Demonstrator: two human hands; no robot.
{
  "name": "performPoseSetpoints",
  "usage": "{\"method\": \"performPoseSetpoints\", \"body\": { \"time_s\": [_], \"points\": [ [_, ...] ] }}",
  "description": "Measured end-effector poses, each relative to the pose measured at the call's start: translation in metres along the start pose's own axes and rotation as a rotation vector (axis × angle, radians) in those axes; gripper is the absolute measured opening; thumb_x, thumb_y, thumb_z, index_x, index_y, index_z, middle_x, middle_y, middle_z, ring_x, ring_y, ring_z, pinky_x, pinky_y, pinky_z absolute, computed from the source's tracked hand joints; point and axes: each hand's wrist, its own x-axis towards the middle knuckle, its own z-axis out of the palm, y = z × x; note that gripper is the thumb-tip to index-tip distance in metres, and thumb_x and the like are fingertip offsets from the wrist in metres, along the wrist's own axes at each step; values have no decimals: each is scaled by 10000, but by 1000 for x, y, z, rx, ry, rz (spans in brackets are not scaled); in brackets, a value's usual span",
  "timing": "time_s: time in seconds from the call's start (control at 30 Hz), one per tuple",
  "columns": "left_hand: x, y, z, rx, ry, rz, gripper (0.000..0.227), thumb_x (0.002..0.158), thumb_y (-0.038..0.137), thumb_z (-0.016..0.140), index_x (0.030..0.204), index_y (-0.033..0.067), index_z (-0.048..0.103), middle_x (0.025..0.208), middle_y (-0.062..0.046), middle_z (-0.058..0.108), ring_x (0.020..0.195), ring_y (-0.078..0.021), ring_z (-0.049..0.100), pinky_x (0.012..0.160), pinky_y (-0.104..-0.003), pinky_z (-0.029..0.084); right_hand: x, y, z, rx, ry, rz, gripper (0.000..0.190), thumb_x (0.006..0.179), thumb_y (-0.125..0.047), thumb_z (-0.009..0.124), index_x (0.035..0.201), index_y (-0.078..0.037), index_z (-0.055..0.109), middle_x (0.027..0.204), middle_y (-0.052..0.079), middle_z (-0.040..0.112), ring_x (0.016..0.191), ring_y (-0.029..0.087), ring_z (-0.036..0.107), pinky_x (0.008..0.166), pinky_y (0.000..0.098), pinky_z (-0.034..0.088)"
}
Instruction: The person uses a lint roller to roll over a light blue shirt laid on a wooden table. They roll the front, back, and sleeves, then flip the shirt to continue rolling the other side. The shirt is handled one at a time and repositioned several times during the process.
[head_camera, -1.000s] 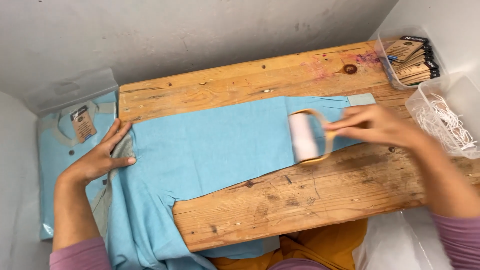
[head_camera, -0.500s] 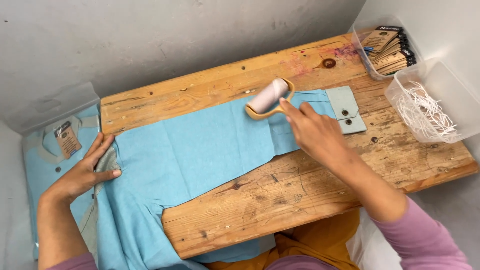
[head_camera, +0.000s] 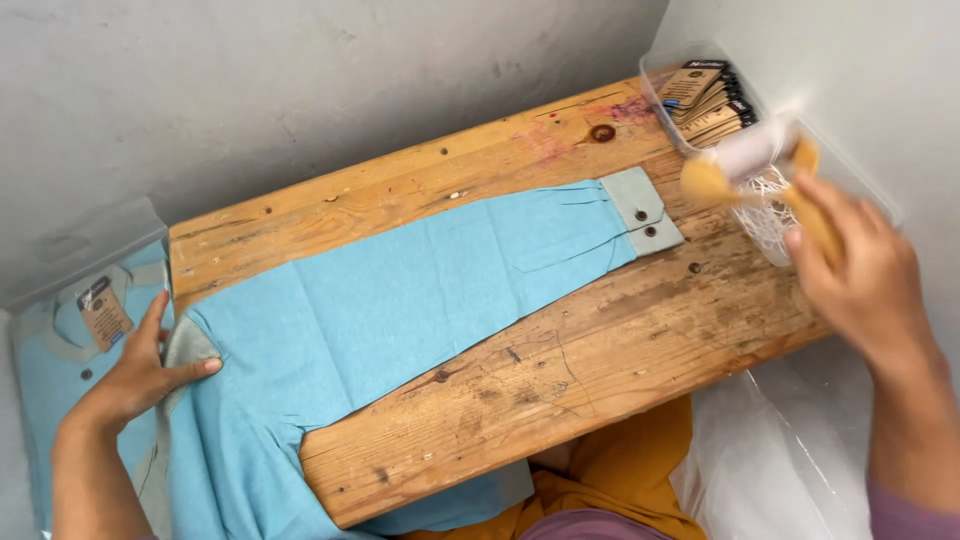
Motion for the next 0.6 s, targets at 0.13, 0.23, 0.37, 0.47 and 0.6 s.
{"method": "performPoseSetpoints", "body": {
  "time_s": [0.13,0.23,0.37,0.47,0.6],
  "points": [
    [27,-38,2,106,99,25,1043,723,345,786,1618,213,267,1644,-90,331,1504,-305,343,1216,-515,320,63,42,48,-79,-67,121,581,1013,-155,565,1592,-119,531,1263,270,614,1140,478,591,860,588,461],
    [57,-83,5,251,304,200,1063,645,599,765,1506,88,408,1538,-152,434,1448,-364,370,1184,-549,219,88,70,85,-383,-6,69,548,1028,-242,551,1572,-180,587,1117,237,699,1020,452,628,754,585,420],
    [45,-120,9,-76,527,659,307,1126,314,491,1170,19,560,1129,-115,557,1098,-249,504,964,-395,379,90,83,103,-415,-28,57,516,1007,-255,577,1521,-214,602,1100,202,708,1013,424,636,736,552,379],
    [-9,-118,21,-79,580,885,253,1152,248,466,1046,48,577,969,-62,575,892,-203,523,856,-342,403,81,60,97,-520,116,-14,482,949,-288,677,1430,-266,674,1185,111,687,1107,345,568,799,478,336],
    [-136,-63,64,74,370,1254,285,982,382,504,883,184,684,753,9,548,612,-145,545,594,-282,432,86,-26,74,-449,104,-161,440,984,-301,679,1419,-236,684,1368,86,648,1289,334,557,1010,512,456]
  ]
}}
